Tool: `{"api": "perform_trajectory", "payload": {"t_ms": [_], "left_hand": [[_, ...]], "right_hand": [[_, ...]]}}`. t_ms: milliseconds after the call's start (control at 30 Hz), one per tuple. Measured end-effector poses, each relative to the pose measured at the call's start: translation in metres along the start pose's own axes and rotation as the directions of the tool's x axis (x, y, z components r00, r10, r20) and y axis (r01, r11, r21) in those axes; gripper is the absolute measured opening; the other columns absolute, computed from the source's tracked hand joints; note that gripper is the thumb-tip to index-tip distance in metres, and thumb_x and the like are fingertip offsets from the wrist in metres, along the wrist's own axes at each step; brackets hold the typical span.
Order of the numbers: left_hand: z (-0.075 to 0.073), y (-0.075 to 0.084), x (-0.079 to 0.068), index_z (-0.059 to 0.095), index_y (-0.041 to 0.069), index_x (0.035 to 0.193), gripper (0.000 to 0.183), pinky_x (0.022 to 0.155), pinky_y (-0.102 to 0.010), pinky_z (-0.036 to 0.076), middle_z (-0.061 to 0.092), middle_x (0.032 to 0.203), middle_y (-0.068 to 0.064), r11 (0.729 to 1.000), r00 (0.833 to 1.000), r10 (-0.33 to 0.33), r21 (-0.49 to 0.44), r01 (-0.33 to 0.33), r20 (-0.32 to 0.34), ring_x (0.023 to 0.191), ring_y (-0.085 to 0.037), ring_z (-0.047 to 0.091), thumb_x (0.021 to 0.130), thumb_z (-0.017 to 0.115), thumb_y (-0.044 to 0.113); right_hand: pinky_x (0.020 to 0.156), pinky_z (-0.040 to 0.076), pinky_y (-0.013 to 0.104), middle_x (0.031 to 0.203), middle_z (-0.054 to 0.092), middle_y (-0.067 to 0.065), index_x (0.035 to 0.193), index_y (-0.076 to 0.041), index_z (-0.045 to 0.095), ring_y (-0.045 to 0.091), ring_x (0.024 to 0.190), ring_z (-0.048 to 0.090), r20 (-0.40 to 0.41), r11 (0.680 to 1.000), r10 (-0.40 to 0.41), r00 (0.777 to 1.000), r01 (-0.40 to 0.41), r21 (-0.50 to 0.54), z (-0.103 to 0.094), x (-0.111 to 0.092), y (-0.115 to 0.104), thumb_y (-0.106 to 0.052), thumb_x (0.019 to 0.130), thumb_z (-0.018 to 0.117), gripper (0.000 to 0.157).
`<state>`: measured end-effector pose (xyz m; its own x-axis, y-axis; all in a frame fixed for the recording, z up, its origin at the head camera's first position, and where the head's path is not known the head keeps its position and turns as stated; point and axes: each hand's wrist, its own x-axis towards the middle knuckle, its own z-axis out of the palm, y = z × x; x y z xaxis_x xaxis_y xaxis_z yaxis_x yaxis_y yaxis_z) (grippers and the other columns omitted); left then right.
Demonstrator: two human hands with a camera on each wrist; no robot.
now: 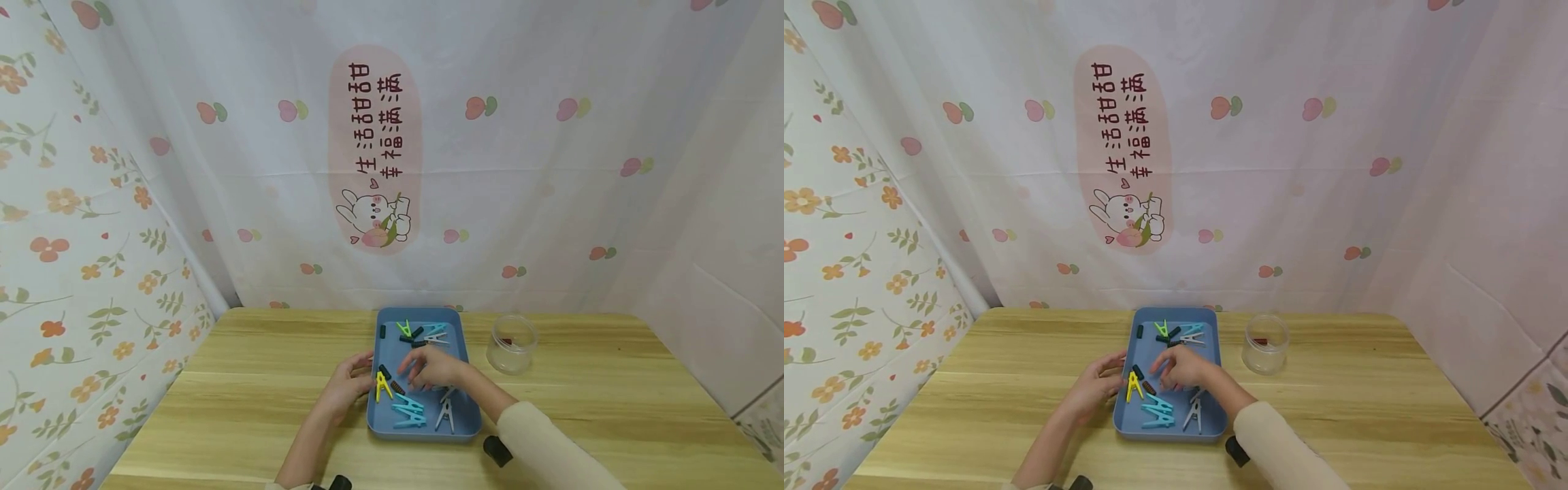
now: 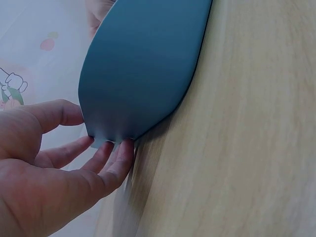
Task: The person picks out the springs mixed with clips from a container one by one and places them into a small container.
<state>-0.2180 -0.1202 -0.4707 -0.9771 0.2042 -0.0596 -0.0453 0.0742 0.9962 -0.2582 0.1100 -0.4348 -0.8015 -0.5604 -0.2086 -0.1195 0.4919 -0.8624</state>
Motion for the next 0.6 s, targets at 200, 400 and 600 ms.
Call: {"api": "perform_trajectory", "payload": {"t_ms": [200, 400, 600], "left_hand": [[0.000, 0.000, 0.000, 0.042, -0.014, 0.152, 0.067, 0.098, -0.043, 0.057, 0.047, 0.149, -0.037, 1.000, 1.000, -0.002, 0.009, 0.002, -0.002, 0.132, -0.047, 0.054, 0.088, 0.061, -0.007], [0.000, -0.001, 0.000, 0.041, -0.015, 0.152, 0.067, 0.100, -0.043, 0.056, 0.046, 0.149, -0.037, 1.000, 1.000, 0.004, 0.004, -0.005, 0.008, 0.136, -0.051, 0.051, 0.089, 0.060, -0.007], [-0.001, -0.001, 0.000, 0.040, -0.015, 0.152, 0.067, 0.100, -0.041, 0.056, 0.046, 0.147, -0.037, 1.000, 1.000, 0.011, -0.002, -0.011, 0.012, 0.135, -0.052, 0.051, 0.088, 0.060, -0.007]], "right_hand": [[0.063, 0.053, 0.027, 0.091, 0.071, 0.016, 0.116, 0.004, 0.073, 0.011, 0.070, 0.062, 0.031, 1.000, -0.001, 1.000, 0.001, -0.006, 0.000, 0.003, 0.002, 0.011, 0.087, 0.073, 0.030], [0.062, 0.053, 0.027, 0.084, 0.072, 0.013, 0.115, 0.003, 0.075, 0.010, 0.066, 0.060, 0.065, 1.000, 0.002, 0.998, 0.000, -0.027, 0.001, 0.007, -0.001, 0.011, 0.086, 0.077, 0.030], [0.062, 0.055, 0.027, 0.077, 0.069, 0.006, 0.113, -0.001, 0.078, 0.010, 0.064, 0.060, 0.060, 0.998, 0.029, 0.998, -0.026, -0.064, 0.004, 0.012, -0.004, 0.013, 0.084, 0.078, 0.031]]}}
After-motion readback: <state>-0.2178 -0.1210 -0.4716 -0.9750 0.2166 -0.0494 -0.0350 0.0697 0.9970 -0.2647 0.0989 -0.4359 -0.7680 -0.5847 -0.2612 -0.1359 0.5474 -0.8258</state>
